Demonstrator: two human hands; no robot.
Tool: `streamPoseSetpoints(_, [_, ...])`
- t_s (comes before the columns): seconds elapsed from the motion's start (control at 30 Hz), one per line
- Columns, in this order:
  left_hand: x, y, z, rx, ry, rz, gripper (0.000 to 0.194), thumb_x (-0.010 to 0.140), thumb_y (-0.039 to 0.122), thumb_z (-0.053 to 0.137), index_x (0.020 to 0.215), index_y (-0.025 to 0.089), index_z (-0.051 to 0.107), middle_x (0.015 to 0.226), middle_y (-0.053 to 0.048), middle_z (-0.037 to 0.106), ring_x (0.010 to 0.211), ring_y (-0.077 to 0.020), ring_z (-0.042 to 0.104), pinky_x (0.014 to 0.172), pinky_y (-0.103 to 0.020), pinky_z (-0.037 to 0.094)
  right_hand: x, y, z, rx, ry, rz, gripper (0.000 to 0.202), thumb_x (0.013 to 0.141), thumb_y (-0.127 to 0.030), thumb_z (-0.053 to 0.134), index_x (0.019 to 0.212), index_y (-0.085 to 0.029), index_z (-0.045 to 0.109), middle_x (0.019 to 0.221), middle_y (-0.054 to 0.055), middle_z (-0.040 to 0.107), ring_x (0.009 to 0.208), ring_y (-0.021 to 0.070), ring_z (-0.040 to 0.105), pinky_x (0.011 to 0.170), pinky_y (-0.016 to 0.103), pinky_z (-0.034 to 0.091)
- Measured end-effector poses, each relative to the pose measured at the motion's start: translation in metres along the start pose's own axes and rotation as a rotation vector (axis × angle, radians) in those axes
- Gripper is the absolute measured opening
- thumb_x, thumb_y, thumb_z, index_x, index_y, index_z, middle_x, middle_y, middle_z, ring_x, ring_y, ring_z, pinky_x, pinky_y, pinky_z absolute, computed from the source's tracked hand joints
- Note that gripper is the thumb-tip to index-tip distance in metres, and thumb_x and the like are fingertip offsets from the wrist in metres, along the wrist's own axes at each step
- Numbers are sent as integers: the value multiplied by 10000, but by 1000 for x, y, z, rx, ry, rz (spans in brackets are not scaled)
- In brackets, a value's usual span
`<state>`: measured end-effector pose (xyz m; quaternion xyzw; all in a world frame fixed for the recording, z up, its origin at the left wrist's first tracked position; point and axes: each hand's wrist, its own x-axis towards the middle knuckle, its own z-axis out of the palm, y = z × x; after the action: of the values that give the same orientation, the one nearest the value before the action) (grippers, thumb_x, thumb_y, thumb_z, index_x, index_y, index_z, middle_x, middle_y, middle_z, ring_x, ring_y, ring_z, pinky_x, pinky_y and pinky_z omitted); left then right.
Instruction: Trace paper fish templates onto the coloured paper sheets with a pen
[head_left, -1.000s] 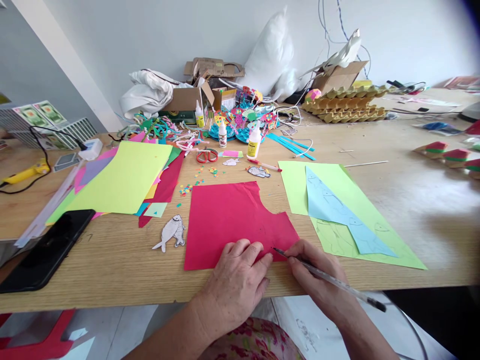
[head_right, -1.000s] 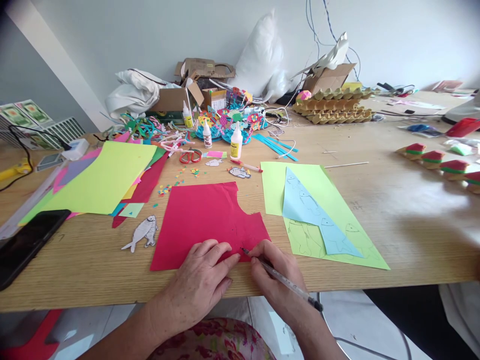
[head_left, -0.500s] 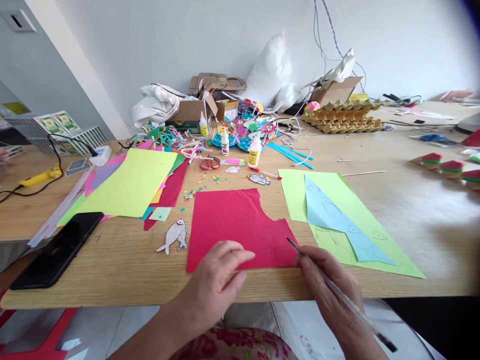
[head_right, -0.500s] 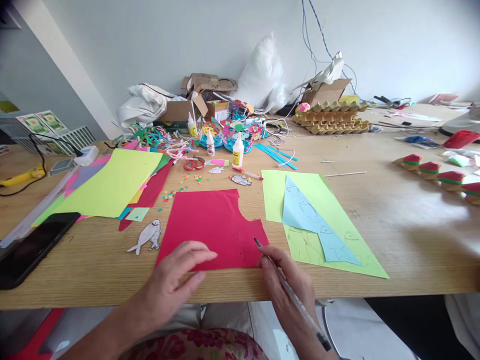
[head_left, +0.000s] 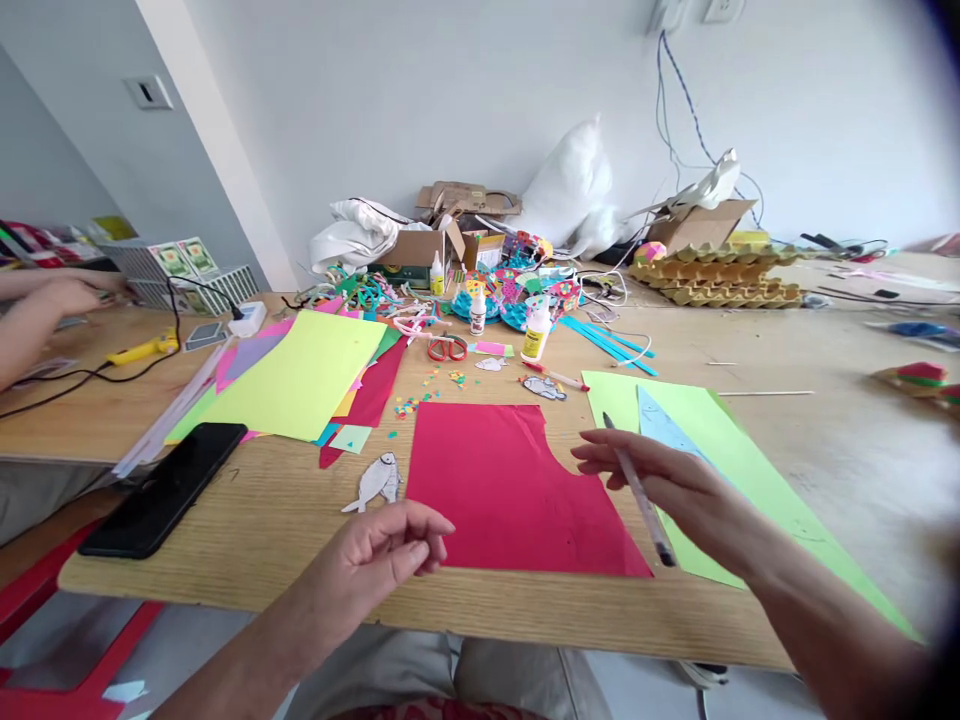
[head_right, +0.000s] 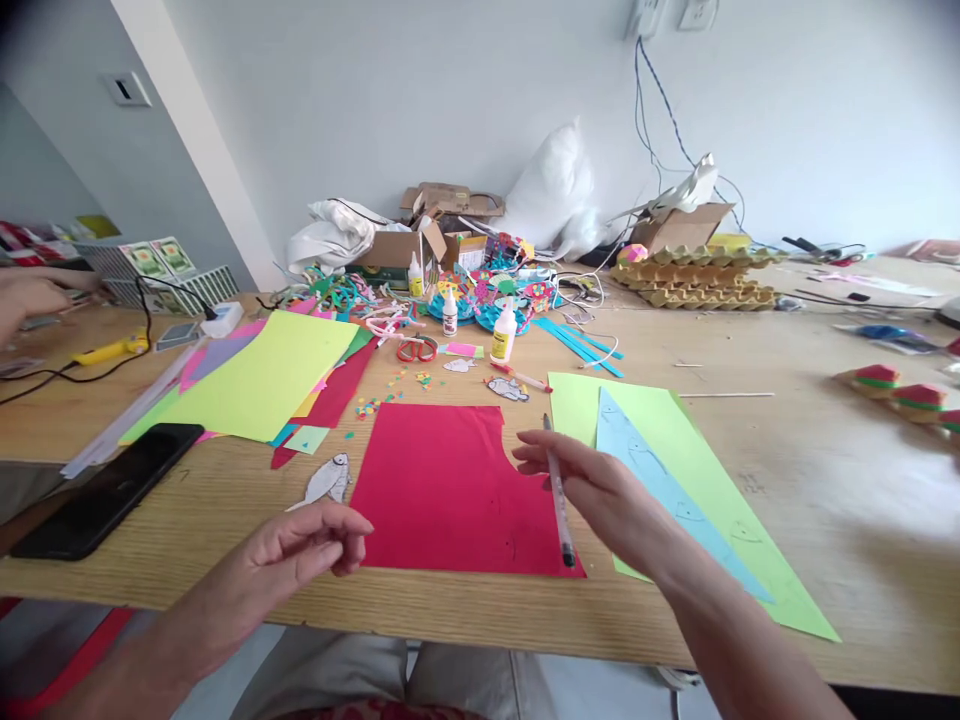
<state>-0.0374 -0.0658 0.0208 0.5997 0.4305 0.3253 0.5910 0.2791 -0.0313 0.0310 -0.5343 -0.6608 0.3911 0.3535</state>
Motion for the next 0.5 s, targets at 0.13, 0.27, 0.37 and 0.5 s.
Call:
streamPoseSetpoints(0.13, [2,3,0,251,-55,15,232,833,257,441,924,158,629,555,48,421,519,-75,433,514,-163,352,34,-8,-4,144,-64,36,382,812,-362,491,1148,-208,589,1099,109,662,1037,258,603,862,401,488])
streamPoseSetpoints(0.27, [2,1,1,586,-93,157,299,823,107,379,948,184,639,630,25,520,606,-87,497,599,-163,379,68,-4,10,-75,49,112,428,811,-242,439,1225,-178,523,1024,99,648,757,173,676,662,294,525])
streamPoseSetpoints(0.37, [3,-8,4,754,-83,332,340,795,27,368,946,171,637,778,-22,600,736,-117,552,684,-182,408,90,3,20,-428,68,93,627,803,-109,343,1404,-277,275,981,31,648,521,78,611,583,240,492])
streamPoseSetpoints(0.5, [5,-26,7,849,-85,431,323,802,10,387,970,162,618,858,-51,599,804,-145,555,710,-200,431,115,13,26,-705,41,107,510,754,-110,501,1254,-206,468,942,44,666,776,170,633,693,269,473])
